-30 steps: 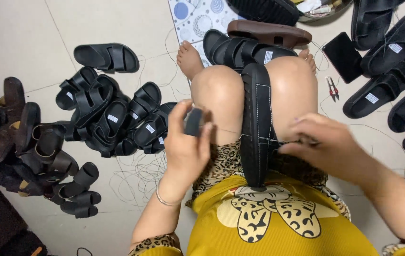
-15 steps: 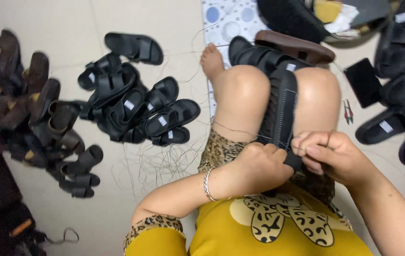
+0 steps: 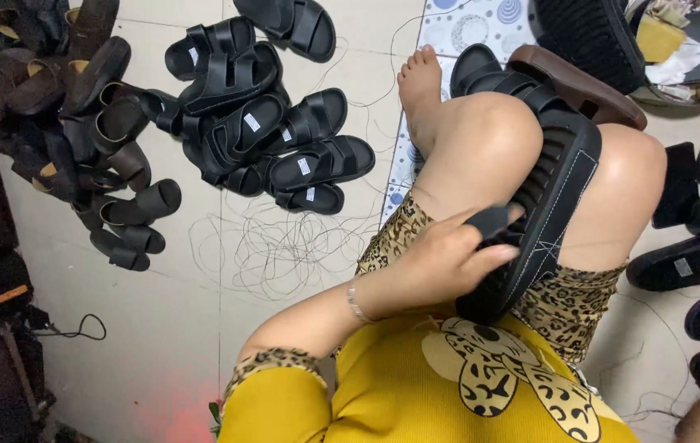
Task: Hand-stitching the strap of a black sandal using a needle and thread while sitting on the floor.
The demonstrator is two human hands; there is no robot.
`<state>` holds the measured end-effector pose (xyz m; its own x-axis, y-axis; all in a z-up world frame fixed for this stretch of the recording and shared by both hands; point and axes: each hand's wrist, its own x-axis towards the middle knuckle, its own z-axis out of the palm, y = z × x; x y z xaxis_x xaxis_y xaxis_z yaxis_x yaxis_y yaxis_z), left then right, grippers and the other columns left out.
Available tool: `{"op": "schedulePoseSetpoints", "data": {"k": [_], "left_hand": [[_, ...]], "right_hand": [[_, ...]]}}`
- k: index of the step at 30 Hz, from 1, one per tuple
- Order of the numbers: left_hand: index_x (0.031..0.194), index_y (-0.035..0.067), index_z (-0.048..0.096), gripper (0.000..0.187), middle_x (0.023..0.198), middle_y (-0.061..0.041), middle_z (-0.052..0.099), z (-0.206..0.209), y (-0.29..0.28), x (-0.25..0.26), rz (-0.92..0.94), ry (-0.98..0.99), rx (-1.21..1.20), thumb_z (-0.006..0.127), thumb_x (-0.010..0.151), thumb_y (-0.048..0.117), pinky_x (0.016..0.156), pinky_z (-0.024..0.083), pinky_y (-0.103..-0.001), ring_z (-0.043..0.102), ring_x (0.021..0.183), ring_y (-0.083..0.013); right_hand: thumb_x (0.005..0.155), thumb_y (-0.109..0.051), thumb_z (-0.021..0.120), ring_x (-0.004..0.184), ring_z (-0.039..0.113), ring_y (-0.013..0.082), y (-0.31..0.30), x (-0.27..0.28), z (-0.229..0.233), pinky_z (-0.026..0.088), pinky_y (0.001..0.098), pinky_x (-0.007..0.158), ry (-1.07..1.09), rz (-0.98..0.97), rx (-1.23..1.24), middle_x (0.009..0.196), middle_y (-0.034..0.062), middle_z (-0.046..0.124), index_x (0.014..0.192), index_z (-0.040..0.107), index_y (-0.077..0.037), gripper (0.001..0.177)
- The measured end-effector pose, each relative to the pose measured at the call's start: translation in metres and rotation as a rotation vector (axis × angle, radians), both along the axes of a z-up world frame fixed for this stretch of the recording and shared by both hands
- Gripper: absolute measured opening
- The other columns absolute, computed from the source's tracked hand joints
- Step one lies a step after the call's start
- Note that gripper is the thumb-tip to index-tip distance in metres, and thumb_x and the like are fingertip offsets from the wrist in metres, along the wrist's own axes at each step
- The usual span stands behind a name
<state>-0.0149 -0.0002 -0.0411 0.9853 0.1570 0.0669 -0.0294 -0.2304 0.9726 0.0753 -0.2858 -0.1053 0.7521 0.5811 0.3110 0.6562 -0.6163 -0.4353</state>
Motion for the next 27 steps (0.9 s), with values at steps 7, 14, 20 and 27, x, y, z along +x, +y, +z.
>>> {"op": "schedulePoseSetpoints", "data": {"k": [7, 14, 20, 27], "left_hand": [[0.102, 0.0, 0.069, 0.03, 0.089, -0.01, 0.065, -0.001, 0.05, -0.01, -0.732, 0.62, -0.184, 0.056, 0.106, 0.027, 0.084, 0.049, -0.037, 0.063, 0.087, -0.0233], [0.06, 0.008, 0.044, 0.044, 0.049, -0.001, 0.034, 0.024, 0.046, 0.059, -0.09, -0.196, 0.376, 0.06, 0.101, 0.011, 0.042, 0.028, -0.033, 0.038, 0.038, -0.016], [0.113, -0.012, 0.061, 0.04, 0.084, -0.026, 0.071, -0.006, 0.055, 0.108, 0.227, 0.179, -0.956, 0.065, 0.101, 0.025, 0.069, 0.068, -0.051, 0.074, 0.073, -0.0341], [0.09, 0.01, 0.064, 0.032, 0.048, 0.006, 0.02, -0.075, 0.121, 0.106, 0.236, 0.373, -1.164, 0.05, 0.106, 0.034, 0.035, 0.024, -0.028, 0.019, 0.037, -0.009]], "right_hand": [[0.113, 0.013, 0.065, 0.13, 0.054, 0.0409, -0.049, -0.007, 0.019, 0.04, 0.0496, 0.123, 0.404, -0.219, 0.113, 0.14, 0.028, 0.057, 0.139, 0.055, 0.011, 0.028], [0.092, -0.04, 0.061, 0.07, 0.074, 0.0169, 0.023, -0.041, 0.075, 0.054, 0.0335, 0.06, 0.827, 0.068, -0.356, 0.078, -0.0041, 0.076, 0.12, 0.071, -0.035, 0.03], [0.102, -0.022, 0.049, 0.125, 0.07, 0.0328, 0.054, -0.009, 0.096, 0.057, 0.042, 0.106, 0.992, 0.287, 0.588, 0.138, 0.0245, 0.064, 0.098, 0.076, -0.002, 0.034], [0.102, -0.007, 0.039, 0.064, 0.068, 0.0225, 0.044, 0.016, 0.055, 0.062, 0.0386, 0.071, 1.156, 0.042, 0.87, 0.053, 0.0019, 0.048, 0.064, 0.054, -0.009, 0.041]]}}
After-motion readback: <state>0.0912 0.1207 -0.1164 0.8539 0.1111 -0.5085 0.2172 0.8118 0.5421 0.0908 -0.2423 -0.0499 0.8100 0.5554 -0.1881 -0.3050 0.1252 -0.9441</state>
